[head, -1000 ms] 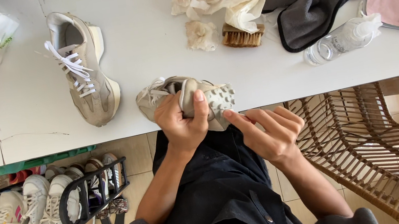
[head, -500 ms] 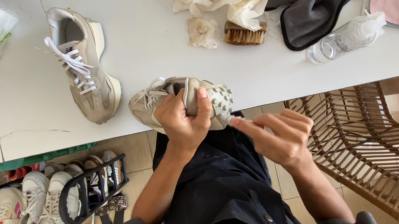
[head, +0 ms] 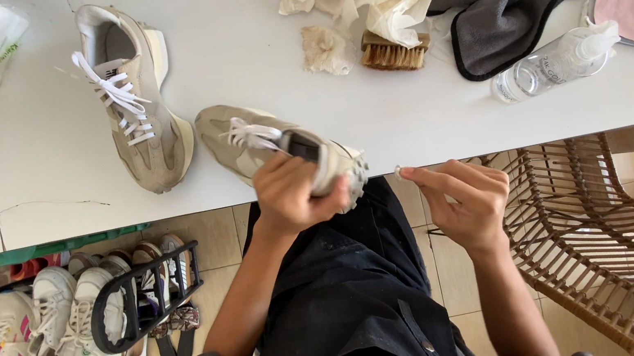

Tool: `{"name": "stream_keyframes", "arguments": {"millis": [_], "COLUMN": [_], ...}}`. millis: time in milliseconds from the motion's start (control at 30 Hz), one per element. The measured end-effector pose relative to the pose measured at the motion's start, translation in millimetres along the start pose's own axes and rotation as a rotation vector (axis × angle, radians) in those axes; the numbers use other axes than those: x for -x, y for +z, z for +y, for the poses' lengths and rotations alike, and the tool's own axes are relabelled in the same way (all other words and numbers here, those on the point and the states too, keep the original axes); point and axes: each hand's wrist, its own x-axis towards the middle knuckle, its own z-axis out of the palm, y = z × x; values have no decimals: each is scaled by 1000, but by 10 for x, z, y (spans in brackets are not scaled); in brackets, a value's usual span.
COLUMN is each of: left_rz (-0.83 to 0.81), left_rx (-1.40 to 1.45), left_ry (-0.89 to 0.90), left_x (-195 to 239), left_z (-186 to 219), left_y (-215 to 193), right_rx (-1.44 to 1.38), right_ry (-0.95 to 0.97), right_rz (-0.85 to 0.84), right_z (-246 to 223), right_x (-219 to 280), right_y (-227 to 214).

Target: The person cleans the textured sole of a beige sneaker using a cotton swab. They hold the shoe in their left hand and scrub the grooves with the swab in their right hand, occasionally dipping the swab into a bottle of liquid cleaner.

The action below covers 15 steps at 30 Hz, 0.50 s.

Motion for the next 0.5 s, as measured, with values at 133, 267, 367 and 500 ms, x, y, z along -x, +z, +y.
{"name": "stream_keyframes", "arguments": {"millis": [133, 267, 367, 500], "left_rz": [-175, -241, -276, -312], "left_rx": [40, 13, 26, 35], "left_ry": [178, 311, 292, 280], "left_x": [148, 12, 69, 151], "left_z": [-44, 9, 1, -23], "left_y": [21, -105, -178, -305], "right_rx": [-90, -184, -271, -381], "right_ry": [76, 148, 177, 205], "right_rz": [41, 39, 24, 16], "right_z": [18, -77, -235, -278], "right_x": [164, 292, 227, 220], "right_y": [249, 448, 485, 587]}}
